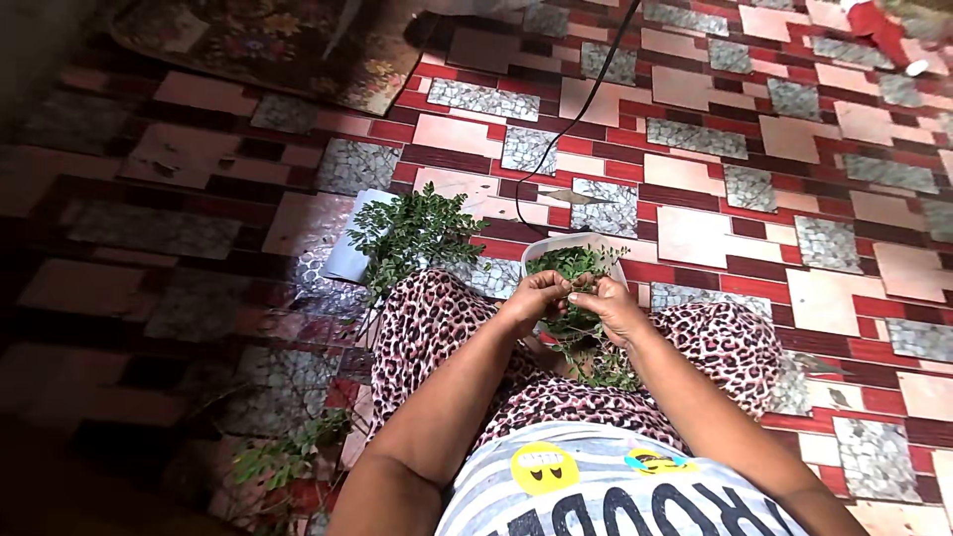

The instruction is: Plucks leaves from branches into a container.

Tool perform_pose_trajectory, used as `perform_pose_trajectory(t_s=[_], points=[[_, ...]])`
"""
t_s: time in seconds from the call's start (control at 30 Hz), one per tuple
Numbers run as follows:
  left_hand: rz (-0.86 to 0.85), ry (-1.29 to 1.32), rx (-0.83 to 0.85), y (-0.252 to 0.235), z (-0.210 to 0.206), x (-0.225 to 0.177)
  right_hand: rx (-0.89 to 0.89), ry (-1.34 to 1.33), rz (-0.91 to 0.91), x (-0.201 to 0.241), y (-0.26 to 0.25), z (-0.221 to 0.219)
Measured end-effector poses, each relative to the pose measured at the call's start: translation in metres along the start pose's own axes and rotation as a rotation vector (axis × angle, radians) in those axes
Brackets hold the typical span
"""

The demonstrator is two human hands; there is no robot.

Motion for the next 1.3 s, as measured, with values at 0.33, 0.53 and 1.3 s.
perform_pose_trajectory(t_s=[0.33,0.53,1.3], points=[[-0.016,0.011,-0.079,-0.001,0.004,0.001,-0.026,0.03,0.028,-0.005,-0.002,0.01],[0.002,0.001,-0.036,-0.001,0.002,0.003,0.034,-0.072,0.055,-0.004,-0.002,0.006],[-0.025,-0.057,-0.038,0.001,0.004,0.001,0.037,-0.054,0.021,0.0,0.004,0.019]])
Point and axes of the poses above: each hand's wrist, its own y-axis away from the middle knuckle, its own z-axis out of the back of the hand, x = y × z, the point moved 4 cm from there along -y, towards the middle knuckle, and after that the axes turned 12 degrees about -z, right-handed, at the moved point
